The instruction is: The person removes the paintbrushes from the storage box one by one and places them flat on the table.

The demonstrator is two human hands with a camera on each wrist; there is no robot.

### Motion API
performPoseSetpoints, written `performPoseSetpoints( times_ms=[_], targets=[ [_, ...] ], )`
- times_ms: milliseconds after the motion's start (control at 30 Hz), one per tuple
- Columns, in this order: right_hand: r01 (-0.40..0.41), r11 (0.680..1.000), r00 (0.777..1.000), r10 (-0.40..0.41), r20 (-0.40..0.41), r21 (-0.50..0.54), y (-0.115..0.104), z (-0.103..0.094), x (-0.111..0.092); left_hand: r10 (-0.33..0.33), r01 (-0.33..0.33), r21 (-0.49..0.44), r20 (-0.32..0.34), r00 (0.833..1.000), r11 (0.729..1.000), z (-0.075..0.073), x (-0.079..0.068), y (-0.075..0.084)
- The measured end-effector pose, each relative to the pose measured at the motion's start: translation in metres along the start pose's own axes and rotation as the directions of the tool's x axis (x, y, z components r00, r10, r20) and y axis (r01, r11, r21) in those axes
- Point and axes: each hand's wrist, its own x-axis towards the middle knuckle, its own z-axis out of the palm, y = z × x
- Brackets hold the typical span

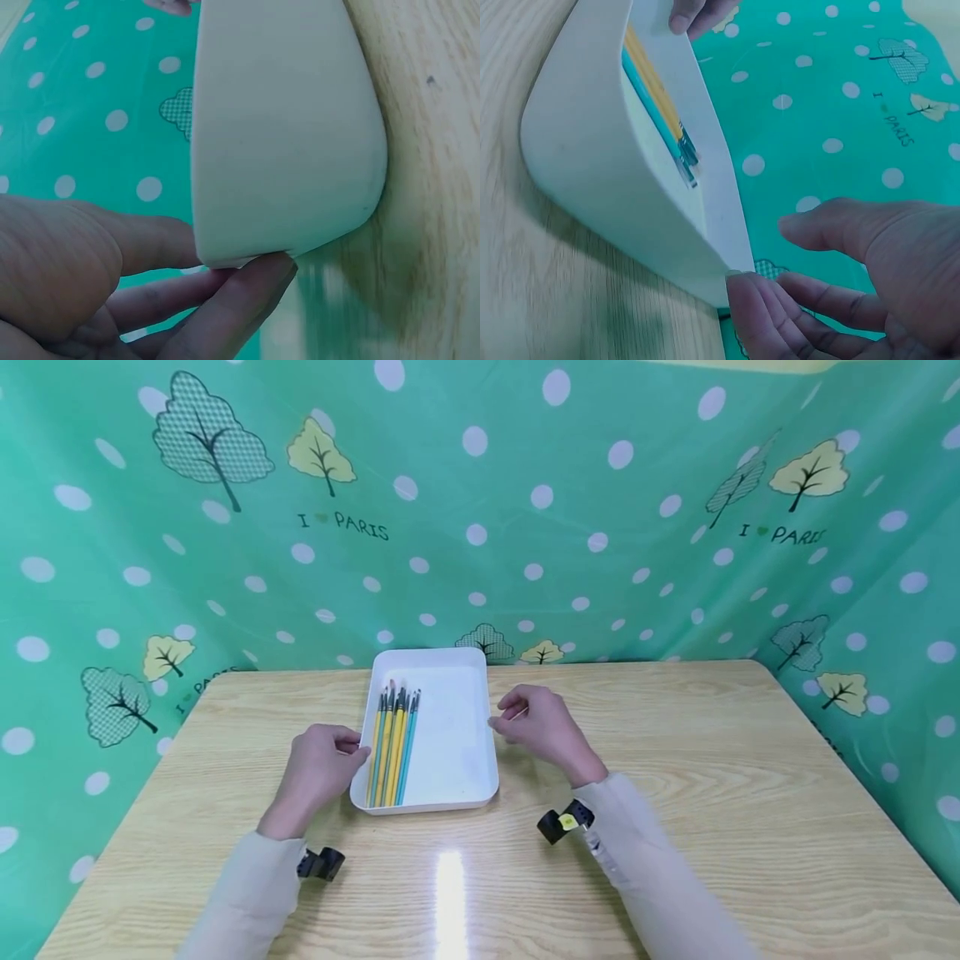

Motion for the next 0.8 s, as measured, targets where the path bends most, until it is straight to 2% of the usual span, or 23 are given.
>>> performPoseSetpoints(
  times_ms=[333,533,800],
  targets=[
    [-0.031,0.997,0.998,0.027,0.049,0.07,-0.024,0.029,0.007,0.001,-0.002,-0.018,-0.018,1.0,1.0,-0.001,-0.002,0.002],
    [-0.077,0.996,0.996,0.074,0.058,0.051,-0.037,0.044,0.014,0.017,-0.018,-0.018,-0.036,0.999,1.0,0.0,-0.001,0.002],
    [-0.124,0.992,0.991,0.123,0.051,0.033,-0.04,0.066,0.023,0.017,-0.019,-0.026,-0.056,0.998,0.999,0.001,0.0,0.001]
  ],
)
